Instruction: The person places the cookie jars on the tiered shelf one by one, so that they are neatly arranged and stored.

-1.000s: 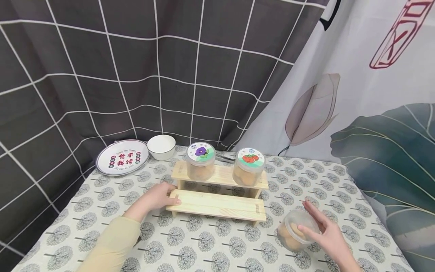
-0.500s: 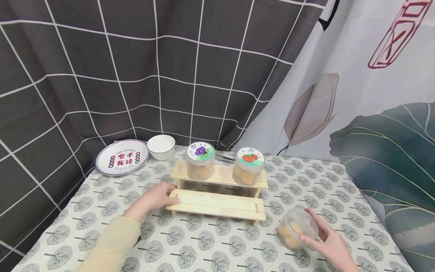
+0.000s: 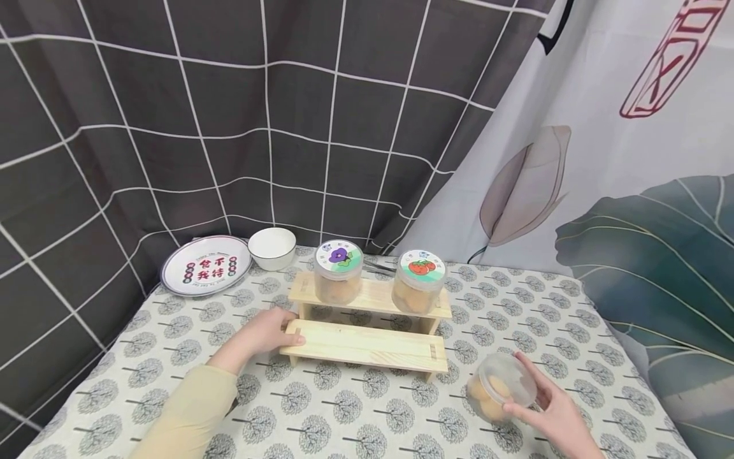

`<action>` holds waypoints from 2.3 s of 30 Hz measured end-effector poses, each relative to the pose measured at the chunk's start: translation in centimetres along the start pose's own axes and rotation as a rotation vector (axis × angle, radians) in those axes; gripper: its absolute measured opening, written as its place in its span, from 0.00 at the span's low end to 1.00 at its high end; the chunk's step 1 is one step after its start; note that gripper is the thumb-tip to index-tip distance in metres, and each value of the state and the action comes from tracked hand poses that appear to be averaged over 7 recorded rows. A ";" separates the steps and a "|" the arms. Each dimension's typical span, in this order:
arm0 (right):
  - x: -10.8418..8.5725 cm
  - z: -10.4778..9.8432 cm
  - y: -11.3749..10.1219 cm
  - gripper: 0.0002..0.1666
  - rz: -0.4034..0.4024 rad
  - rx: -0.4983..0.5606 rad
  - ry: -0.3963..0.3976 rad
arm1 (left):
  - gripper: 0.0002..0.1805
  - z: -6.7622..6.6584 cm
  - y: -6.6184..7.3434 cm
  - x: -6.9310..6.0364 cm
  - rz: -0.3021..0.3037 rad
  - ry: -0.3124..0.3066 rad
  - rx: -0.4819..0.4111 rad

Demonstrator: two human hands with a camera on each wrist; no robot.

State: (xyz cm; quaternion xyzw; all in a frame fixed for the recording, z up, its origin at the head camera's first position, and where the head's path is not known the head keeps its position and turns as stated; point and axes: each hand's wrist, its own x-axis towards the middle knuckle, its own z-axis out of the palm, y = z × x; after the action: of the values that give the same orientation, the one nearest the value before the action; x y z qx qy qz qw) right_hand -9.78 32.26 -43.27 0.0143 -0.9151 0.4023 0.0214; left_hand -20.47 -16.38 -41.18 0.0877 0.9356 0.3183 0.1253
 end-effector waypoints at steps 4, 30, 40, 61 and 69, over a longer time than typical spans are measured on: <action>0.2 0.0 -0.2 0.50 0.033 -0.022 0.001 | 0.21 0.0 -0.1 0.0 0.005 -0.004 0.002; 1.3 -0.1 -2.9 0.49 -0.035 0.006 0.093 | 0.20 -0.1 0.0 0.1 0.001 -0.006 -0.004; 1.5 0.5 -5.1 0.49 -0.105 0.062 0.098 | 0.21 -0.1 0.2 0.0 -0.004 -0.001 -0.008; 2.7 3.8 -8.2 0.49 -0.269 0.127 0.055 | 0.20 0.0 0.1 0.0 0.011 0.003 -0.005; 3.5 5.5 -9.5 0.49 -0.295 0.138 0.024 | 0.20 0.0 0.2 -0.1 0.006 0.001 -0.012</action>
State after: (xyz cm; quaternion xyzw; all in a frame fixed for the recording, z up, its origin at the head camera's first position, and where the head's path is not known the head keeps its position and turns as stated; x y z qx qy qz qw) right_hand -13.06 21.78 -39.80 0.1449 -0.8730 0.4569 0.0902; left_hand -20.42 -16.28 -41.05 0.0896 0.9335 0.3243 0.1242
